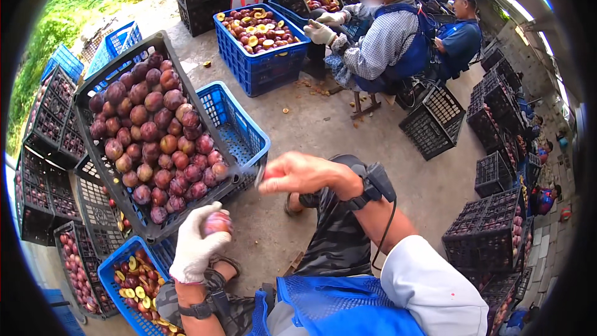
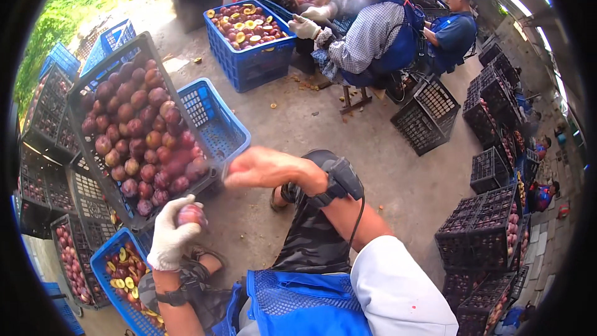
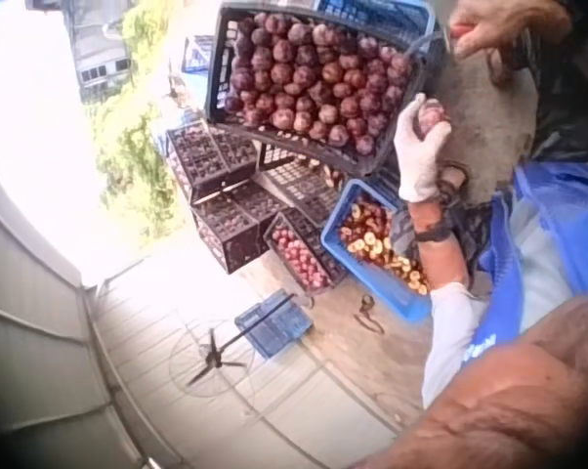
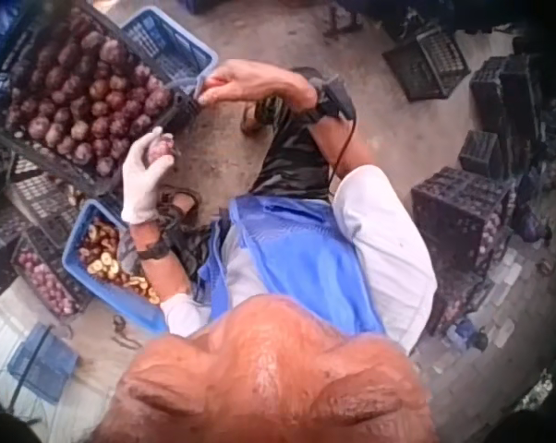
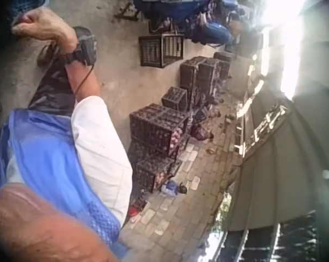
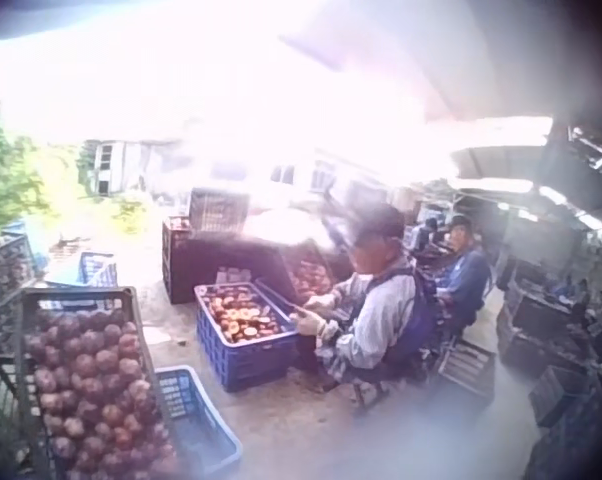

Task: Slicing plums in half using a small knife and sorting them into crates.

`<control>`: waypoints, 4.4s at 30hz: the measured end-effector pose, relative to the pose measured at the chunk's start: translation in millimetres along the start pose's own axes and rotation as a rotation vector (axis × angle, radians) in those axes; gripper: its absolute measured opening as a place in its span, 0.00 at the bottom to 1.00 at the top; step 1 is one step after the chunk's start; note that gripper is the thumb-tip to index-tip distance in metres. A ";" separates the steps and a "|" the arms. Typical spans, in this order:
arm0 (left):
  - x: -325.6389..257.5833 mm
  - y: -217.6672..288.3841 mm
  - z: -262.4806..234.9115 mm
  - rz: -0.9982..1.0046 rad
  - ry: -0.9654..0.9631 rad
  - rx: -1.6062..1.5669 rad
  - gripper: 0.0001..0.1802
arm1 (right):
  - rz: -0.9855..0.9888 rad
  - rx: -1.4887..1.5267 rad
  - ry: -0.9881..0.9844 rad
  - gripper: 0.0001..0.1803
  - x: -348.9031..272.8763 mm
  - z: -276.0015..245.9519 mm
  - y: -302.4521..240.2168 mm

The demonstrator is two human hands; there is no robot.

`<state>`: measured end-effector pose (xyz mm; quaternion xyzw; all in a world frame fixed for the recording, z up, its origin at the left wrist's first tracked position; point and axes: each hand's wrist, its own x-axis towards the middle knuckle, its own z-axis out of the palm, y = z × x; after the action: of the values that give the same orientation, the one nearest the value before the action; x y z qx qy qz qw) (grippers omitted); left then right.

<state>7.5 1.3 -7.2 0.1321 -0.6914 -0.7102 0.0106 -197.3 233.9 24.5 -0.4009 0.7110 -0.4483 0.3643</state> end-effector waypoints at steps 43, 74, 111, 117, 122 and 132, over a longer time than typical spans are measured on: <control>144.9 -7.2 65.6 0.203 0.177 0.524 0.36 | 0.176 0.461 0.369 0.21 82.2 20.1 65.9; 130.0 -139.6 30.8 0.019 0.353 -1.031 0.19 | -0.344 -0.224 0.757 0.12 125.7 79.2 36.3; 26.1 48.5 -60.3 0.119 0.767 -1.048 0.17 | -0.099 -0.045 0.315 0.13 201.2 130.0 6.4; 68.2 11.0 -64.2 0.025 0.689 -1.127 0.18 | -0.155 -0.517 0.622 0.18 269.7 77.8 -0.5; 59.9 12.3 -63.4 -0.023 0.709 -0.911 0.22 | -0.109 -0.664 0.535 0.26 342.8 110.4 -3.7; 123.9 -2.2 -64.4 -0.169 0.757 -0.871 0.31 | -0.170 0.075 0.297 0.23 281.6 79.4 -10.7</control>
<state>-98.7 -86.1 -31.4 0.4148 -0.2707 -0.8309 0.2534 -241.3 -49.0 -36.6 -0.3754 0.7032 -0.5580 0.2307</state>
